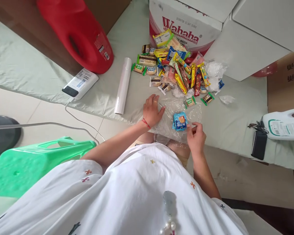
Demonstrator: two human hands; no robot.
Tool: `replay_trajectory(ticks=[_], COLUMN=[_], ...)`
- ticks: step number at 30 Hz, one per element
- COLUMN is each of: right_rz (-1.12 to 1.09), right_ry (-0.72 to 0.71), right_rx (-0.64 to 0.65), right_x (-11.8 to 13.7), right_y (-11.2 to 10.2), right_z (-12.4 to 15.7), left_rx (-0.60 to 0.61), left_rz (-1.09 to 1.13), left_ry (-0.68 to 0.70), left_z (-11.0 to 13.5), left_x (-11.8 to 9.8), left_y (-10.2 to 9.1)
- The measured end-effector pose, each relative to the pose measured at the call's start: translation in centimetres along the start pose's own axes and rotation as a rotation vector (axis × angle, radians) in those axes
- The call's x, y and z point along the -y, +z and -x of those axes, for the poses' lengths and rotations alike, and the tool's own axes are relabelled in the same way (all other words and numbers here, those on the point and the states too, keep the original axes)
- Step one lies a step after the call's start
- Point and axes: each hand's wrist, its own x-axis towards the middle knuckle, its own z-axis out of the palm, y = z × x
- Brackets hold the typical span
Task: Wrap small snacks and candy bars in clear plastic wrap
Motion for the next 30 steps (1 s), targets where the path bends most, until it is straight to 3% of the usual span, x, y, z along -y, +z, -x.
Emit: replay_trajectory(ticks=[3,6,10,14,17,20,24,27,30], right_rz=[0.111,0.242,0.335,0.125,-0.098,-0.274,-0.464,-0.460,-0.351], right_ry=[-0.373,-0.705,-0.778,-0.593,-0.274,0.073,0.342,0.420,0.396], right_rx=[0.168,0.362,0.381,0.238,0.034,-0.129,-0.123,-0.040,0.072], right_x=[1.0,1.5,1.6,1.4,0.9,-0.2,-2.1,-3.2,-4.0], right_y=[1.2,4.0,6.5,5.0,2.8,1.5,1.8,1.8,0.5], right_z=[2.6,4.3,4.3,4.4,5.2,5.9,6.3,6.5,6.8], left_rx=[0.089,0.241,0.394,0.465,0.560,0.655,0.726,0.725,0.670], left_rz=[-0.079,-0.136,-0.135,0.127,0.395,0.512,0.584,0.637,0.541], left_ry=[-0.058,-0.020,-0.032,-0.162,-0.355,-0.474,-0.536,-0.477,-0.145], left_z=[-1.5,-3.6,-6.3,-8.1,-9.0,-9.8,-10.3,-9.5,-7.9], left_x=[-0.9,-1.4,-2.1,-4.3,-7.0,-9.7,-12.1,-12.4,-11.4], left_y=[-0.3,-0.5,-1.1,-1.7,-1.3,0.2,2.6,3.8,4.4])
